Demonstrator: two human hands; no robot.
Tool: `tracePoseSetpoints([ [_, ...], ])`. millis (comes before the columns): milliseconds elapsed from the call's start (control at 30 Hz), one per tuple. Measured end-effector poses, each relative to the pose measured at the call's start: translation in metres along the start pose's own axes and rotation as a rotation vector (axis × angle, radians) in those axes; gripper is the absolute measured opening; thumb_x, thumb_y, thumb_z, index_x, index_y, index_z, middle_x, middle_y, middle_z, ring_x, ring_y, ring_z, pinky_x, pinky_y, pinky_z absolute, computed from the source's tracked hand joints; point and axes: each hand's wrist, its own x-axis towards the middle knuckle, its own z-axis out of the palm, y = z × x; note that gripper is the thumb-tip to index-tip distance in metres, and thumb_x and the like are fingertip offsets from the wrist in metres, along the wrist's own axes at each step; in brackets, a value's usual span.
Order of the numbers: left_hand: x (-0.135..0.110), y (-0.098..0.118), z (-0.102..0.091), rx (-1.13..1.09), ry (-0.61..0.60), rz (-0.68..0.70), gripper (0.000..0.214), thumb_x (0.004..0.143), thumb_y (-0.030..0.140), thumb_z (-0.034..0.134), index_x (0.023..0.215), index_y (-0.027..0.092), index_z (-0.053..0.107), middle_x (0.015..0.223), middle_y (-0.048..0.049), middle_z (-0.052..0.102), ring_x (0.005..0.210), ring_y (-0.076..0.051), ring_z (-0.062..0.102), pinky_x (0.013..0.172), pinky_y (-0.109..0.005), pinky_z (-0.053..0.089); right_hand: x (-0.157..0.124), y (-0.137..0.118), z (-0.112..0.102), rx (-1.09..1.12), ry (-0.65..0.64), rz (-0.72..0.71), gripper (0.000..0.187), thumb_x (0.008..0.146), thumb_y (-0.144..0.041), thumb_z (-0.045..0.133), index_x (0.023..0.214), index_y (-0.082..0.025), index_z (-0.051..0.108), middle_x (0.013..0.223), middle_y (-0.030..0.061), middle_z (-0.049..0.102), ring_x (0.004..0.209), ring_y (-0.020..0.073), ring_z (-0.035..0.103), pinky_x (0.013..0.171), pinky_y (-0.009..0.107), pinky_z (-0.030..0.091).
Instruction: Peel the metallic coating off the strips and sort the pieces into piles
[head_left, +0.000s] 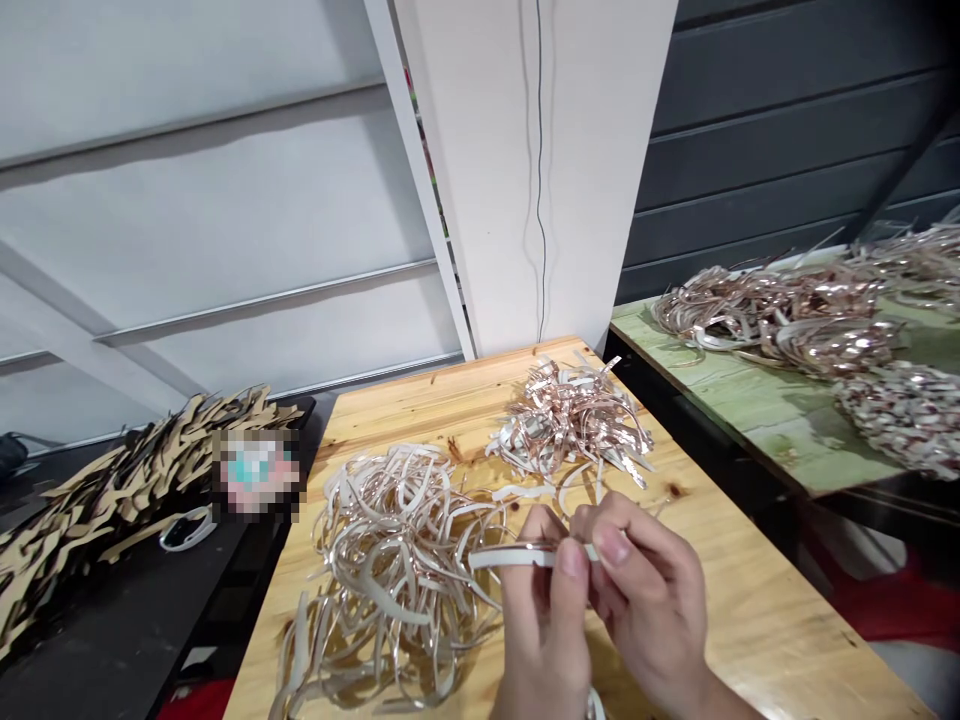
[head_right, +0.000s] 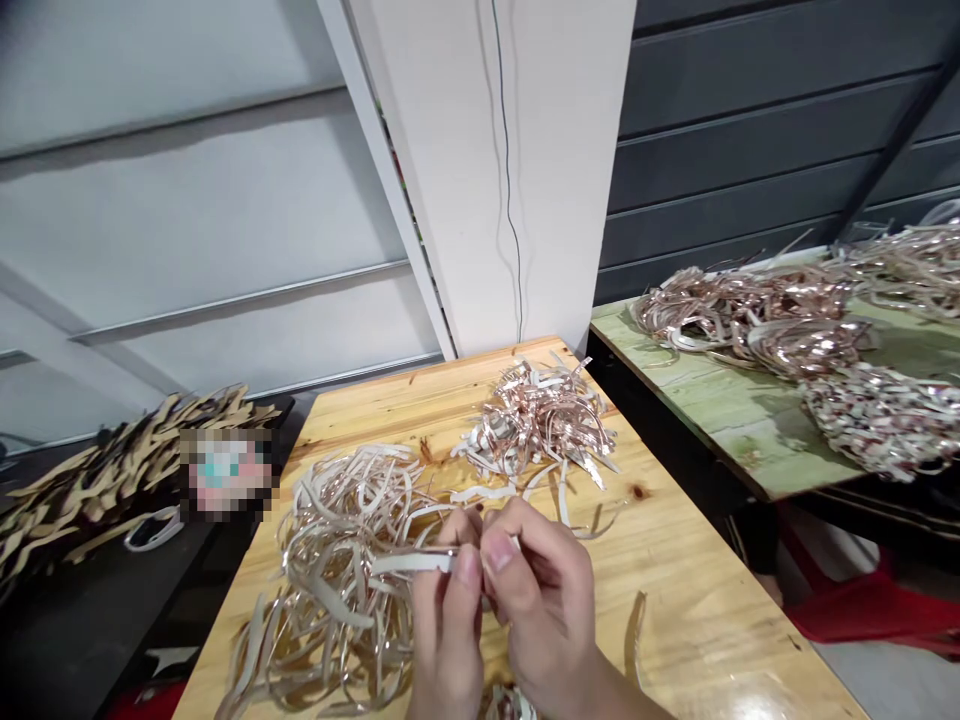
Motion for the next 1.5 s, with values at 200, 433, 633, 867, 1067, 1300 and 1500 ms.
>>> tracePoseSetpoints([
  [200,0.000,0.002,-0.005,0.096,-0.076,-0.071,0.043,0.100,0.060,0.065,0.080,0.022,0.061,0.068,-0.0009,0.052,0.065,-0.019,0.051,0.062,-0.031,0.042,0.007,-0.007,0.003,0.073,0.064,0.136,0.040,0.101,-0.042,0.071,0.069,-0.022,0.058,0.050,-0.0095,0.037,0.042,0.0085,0.027,0.043,0.021,0.033],
  [433,0.005,0.005,0.012,-0.075,-0.231,-0.043,0.052,0.101,0.059,0.064,0.070,0.017,0.062,0.072,-0.0034,0.055,0.065,-0.015,0.044,0.062,-0.027,0.037,0.022,-0.019,0.008,0.257,0.253,0.260,0.048,0.086,-0.044,0.085,0.064,-0.022,0.048,0.049,-0.0121,0.033,0.038,0.0047,0.020,0.034,0.015,0.029],
  [633,0.006,0.008,0.017,-0.260,-0.144,-0.159,0.052,0.093,0.058,0.076,0.067,0.019,0.055,0.066,0.0003,0.049,0.061,-0.014,0.044,0.060,-0.025,0.039,0.023,-0.025,0.012,0.399,0.341,0.219,0.045,0.084,-0.036,0.083,0.064,-0.023,0.046,0.051,-0.0118,0.030,0.040,0.0060,0.019,0.035,0.015,0.032],
  [867,0.007,0.007,0.024,-0.465,-0.073,-0.220,0.047,0.091,0.042,0.083,0.063,0.018,0.052,0.061,0.0037,0.051,0.054,-0.010,0.047,0.056,-0.022,0.045,0.027,-0.030,0.008,0.543,0.351,0.094,0.040,0.094,-0.026,0.072,0.064,-0.023,0.045,0.053,-0.0111,0.028,0.042,0.0079,0.009,0.031,0.015,0.021],
  [1067,0.013,-0.004,0.022,-0.406,0.098,-0.240,0.039,0.074,0.046,0.095,0.085,0.017,0.071,0.086,-0.0058,0.076,0.078,-0.020,0.072,0.068,-0.028,0.060,0.029,-0.037,0.001,0.574,0.419,-0.037,0.037,0.099,-0.027,0.066,0.067,-0.023,0.048,0.056,-0.0100,0.023,0.045,0.0098,0.015,0.038,0.013,0.035],
  [1300,0.024,0.009,0.020,-0.412,0.200,-0.011,0.043,0.071,0.047,0.097,0.071,0.019,0.064,0.079,-0.0021,0.074,0.071,-0.020,0.074,0.067,-0.032,0.065,0.032,-0.037,-0.003,0.463,0.474,-0.038,0.033,0.098,-0.043,0.070,0.077,-0.024,0.054,0.066,-0.0060,0.038,0.052,0.0109,0.041,0.042,0.017,0.042],
  [1500,0.029,0.005,0.000,-0.281,0.123,0.386,0.026,0.094,0.051,0.077,0.092,0.025,0.077,0.096,-0.0010,0.074,0.088,-0.021,0.072,0.079,-0.035,0.065,0.030,-0.009,-0.003,-0.044,0.114,0.206,0.040,0.089,-0.059,0.078,0.092,-0.026,0.056,0.078,-0.0042,0.050,0.058,0.0128,0.047,0.044,0.022,0.040],
])
